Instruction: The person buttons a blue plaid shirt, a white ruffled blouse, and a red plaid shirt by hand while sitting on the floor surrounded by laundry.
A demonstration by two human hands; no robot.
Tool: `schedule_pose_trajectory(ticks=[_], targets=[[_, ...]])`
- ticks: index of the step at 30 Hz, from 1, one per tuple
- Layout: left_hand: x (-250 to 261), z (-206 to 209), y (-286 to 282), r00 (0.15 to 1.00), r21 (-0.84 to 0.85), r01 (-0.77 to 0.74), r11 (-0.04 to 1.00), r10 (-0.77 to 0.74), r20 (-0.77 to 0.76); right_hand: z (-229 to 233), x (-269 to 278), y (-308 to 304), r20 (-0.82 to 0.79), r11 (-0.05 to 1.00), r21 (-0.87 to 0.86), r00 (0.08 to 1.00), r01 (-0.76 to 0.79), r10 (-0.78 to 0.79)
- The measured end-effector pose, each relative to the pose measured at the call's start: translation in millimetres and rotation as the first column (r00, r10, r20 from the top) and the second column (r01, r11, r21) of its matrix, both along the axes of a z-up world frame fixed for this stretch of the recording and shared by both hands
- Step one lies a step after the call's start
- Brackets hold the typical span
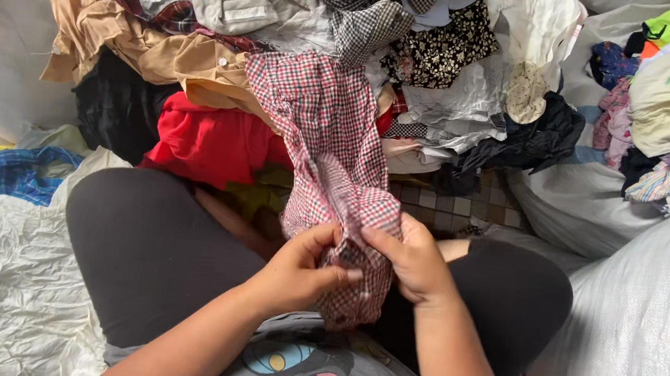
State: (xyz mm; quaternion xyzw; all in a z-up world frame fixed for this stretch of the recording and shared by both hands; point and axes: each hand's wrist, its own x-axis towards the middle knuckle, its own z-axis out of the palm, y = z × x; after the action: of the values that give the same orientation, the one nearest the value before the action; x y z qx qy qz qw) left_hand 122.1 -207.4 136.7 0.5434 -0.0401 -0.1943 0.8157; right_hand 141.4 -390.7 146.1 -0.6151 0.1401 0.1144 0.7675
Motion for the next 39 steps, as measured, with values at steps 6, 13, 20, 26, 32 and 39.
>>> schedule_pose_trajectory(ticks=[6,13,20,26,32,39], targets=[[-7.4,-30.8,31.3,0.999,0.353,-0.052,0.934,0.046,0.027,-13.8,11.4,-32.7,0.038,0.927,0.232,0.950,0.293,-0.310],[29.0,51.6,44.8,0.852,0.899,-0.052,0.434,-0.451,0.267,8.1,24.5,-45.3,0.106,0.697,0.716,0.981,0.038,-0.163],[70.8,13.9,0.3,0.757,0.611,-0.154,0.777,-0.305,0.579,74.7,46.7,-5.1,0.408,0.919,0.260,0.829,0.296,-0.383],[109.4,48.4,27.1,0.723,0.510,-0.345,0.788,-0.123,0.680,56.1,68.0,-76.5,0.699,0.554,-0.577,0.714,0.600,-0.046],[93.7,82.9,8.3,0.728,0.394,-0.269,0.879,-0.082,0.681,57.7,43.9,5.3,0.408,0.803,-0.562,0.911,0.200,0.058],[100.5,22.1,72.7,0.830,0.286,-0.402,0.870,0.214,0.515,-1.7,53.2,-39.3,0.312,0.753,-0.635,0.949,0.172,0.047]])
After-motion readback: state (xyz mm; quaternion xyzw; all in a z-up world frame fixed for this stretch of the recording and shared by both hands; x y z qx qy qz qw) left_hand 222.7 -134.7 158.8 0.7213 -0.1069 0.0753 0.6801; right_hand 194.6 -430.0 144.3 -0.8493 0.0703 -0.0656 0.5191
